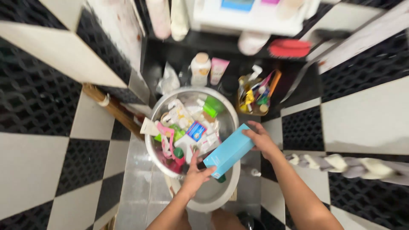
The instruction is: Organize bathroom toiletries and hygiene products from a basin onto a wall-mounted shelf.
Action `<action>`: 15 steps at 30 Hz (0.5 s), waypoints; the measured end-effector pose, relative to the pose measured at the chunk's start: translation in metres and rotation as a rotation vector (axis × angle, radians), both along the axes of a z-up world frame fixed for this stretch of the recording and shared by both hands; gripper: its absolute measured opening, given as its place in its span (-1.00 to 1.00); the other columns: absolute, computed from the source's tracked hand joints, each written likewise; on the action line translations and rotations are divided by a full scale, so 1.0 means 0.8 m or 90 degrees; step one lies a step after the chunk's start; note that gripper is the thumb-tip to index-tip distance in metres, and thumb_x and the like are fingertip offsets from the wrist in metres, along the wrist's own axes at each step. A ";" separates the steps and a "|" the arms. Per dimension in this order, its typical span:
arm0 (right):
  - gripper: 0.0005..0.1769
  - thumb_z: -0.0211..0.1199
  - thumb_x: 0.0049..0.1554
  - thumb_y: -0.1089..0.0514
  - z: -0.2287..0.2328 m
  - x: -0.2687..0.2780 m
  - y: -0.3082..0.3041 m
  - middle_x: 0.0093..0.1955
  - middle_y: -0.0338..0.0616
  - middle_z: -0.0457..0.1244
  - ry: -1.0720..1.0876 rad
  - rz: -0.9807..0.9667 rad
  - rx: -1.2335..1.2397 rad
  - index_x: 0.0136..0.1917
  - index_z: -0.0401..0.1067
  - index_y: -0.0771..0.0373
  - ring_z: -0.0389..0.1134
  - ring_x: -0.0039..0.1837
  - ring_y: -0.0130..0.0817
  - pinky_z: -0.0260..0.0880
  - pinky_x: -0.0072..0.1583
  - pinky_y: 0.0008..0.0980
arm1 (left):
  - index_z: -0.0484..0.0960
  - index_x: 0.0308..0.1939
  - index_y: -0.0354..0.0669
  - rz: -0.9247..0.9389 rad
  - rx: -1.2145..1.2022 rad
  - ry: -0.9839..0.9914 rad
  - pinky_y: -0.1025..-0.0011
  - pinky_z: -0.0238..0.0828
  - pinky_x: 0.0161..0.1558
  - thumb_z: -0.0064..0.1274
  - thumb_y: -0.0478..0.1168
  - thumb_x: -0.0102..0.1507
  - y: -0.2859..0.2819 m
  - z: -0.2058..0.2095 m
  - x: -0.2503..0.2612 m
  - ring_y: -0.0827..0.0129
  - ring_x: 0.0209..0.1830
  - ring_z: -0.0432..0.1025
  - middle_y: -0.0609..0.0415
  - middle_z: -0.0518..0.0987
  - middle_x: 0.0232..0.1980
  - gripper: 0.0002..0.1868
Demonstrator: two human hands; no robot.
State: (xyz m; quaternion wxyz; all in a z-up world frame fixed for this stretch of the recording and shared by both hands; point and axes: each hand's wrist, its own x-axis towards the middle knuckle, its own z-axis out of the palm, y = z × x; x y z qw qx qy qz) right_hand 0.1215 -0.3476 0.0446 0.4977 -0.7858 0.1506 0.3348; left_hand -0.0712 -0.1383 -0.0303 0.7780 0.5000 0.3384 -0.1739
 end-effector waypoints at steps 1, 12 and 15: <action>-0.13 0.31 -0.04 -0.18 0.012 0.004 -0.008 0.20 -0.24 0.29 -0.014 -0.003 0.005 0.51 0.18 -0.08 0.34 0.16 -0.33 0.42 0.04 -0.16 | -0.02 0.53 0.16 -0.003 0.005 -0.014 0.14 0.54 -0.01 0.34 -0.09 0.04 -0.005 0.015 0.007 0.22 0.12 0.48 0.04 0.40 0.37 0.09; -0.14 0.29 0.10 -0.14 0.234 0.040 -0.081 0.17 -0.28 0.29 -0.190 0.063 0.302 0.59 0.04 -0.11 0.35 0.10 -0.48 0.36 -0.01 -0.38 | 0.42 0.34 -0.14 -0.211 -0.231 -0.221 0.42 0.44 -0.21 0.16 -0.10 0.21 -0.004 0.171 0.111 0.38 -0.11 0.53 0.05 0.61 0.03 -0.37; -0.24 0.31 0.07 -0.07 0.297 0.024 -0.079 0.27 -0.39 0.32 -0.228 0.140 0.307 0.49 0.20 0.06 0.35 0.06 -0.51 0.32 -0.06 -0.46 | 0.49 0.21 -0.23 -0.256 -0.407 -0.238 0.39 0.46 -0.20 0.02 0.05 0.29 -0.002 0.216 0.130 0.28 -0.14 0.55 -0.03 0.64 -0.02 -0.46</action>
